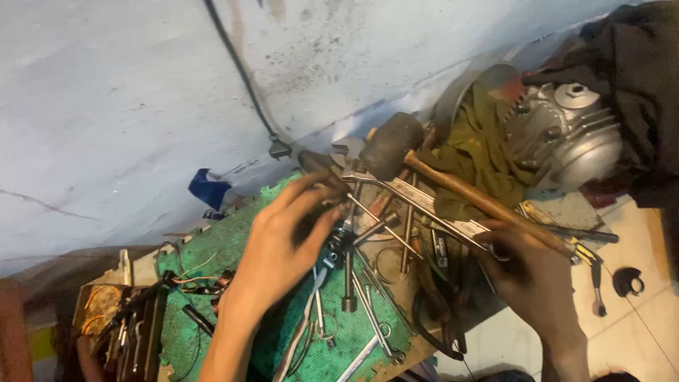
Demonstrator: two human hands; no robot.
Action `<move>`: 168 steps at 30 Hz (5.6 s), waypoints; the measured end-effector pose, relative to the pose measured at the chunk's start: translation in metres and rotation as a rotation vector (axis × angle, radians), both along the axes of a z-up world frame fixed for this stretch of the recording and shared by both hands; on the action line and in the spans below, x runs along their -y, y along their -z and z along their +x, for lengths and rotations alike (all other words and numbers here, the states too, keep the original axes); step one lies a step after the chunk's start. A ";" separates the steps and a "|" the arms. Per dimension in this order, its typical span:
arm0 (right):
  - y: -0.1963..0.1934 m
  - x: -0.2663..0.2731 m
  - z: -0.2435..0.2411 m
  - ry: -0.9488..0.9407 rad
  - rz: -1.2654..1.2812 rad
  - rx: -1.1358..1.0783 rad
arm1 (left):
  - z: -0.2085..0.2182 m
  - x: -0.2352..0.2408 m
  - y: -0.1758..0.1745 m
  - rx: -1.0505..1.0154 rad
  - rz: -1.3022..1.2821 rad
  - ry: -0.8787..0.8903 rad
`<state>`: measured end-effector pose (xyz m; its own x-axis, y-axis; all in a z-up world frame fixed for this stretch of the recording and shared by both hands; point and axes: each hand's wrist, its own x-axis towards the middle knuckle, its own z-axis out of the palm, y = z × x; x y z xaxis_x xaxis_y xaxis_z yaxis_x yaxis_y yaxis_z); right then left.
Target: The person cleans small motorcycle engine components at a workbench, wiping parts with a cloth and tissue and picking at them with pliers. They handle a stator assembly, position an engine cover, and place used parts into a plastic container.
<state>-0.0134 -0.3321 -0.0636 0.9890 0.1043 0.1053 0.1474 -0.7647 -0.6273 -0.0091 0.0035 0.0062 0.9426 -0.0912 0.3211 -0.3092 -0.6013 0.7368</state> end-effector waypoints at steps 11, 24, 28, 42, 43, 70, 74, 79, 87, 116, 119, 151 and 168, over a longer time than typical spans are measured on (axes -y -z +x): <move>-0.005 -0.040 -0.028 -0.006 -0.386 0.347 | -0.111 -0.055 0.037 -0.075 0.026 -0.538; 0.014 -0.207 -0.039 -0.734 0.015 -0.042 | -0.217 -0.046 0.079 -0.093 0.034 -0.754; 0.003 -0.235 -0.022 -0.746 -0.090 0.144 | -0.211 -0.045 0.072 -0.145 -0.025 -0.783; 0.020 -0.219 -0.008 -0.468 0.274 -0.064 | -0.262 -0.070 0.068 -0.378 -0.052 -0.473; 0.019 -0.220 -0.008 -0.440 0.260 -0.047 | -0.273 -0.072 0.072 -0.456 0.029 -0.349; 0.042 -0.203 -0.047 -0.768 0.764 -0.572 | -0.250 -0.107 0.012 -0.351 -0.155 -0.230; 0.046 -0.200 -0.061 -0.792 0.857 -0.601 | -0.218 -0.079 0.054 -0.159 -0.281 -0.476; 0.030 -0.197 -0.050 -0.580 0.882 -0.450 | -0.196 -0.036 0.081 -0.468 -0.919 -0.559; 0.039 -0.191 -0.044 -0.643 0.783 -0.258 | -0.186 -0.029 0.035 -0.343 -0.581 -0.489; 0.028 -0.220 -0.029 -0.382 1.103 -0.462 | -0.180 -0.029 0.057 -0.640 -0.815 -0.020; 0.017 -0.213 -0.036 -0.511 0.983 -0.349 | -0.181 -0.028 0.063 -0.606 -0.863 -0.058; -0.009 -0.221 -0.049 -1.114 0.376 -0.008 | -0.206 -0.062 0.077 -0.428 -1.036 -0.101; 0.034 -0.169 -0.066 -1.036 0.316 -0.262 | -0.269 -0.085 0.105 -0.393 -0.740 -0.449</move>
<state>-0.0797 -0.1628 -0.0978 0.4352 0.8974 0.0734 0.4560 -0.1494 -0.8774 -0.2777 0.0880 -0.0991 0.8929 0.4057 -0.1950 0.1882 0.0571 0.9805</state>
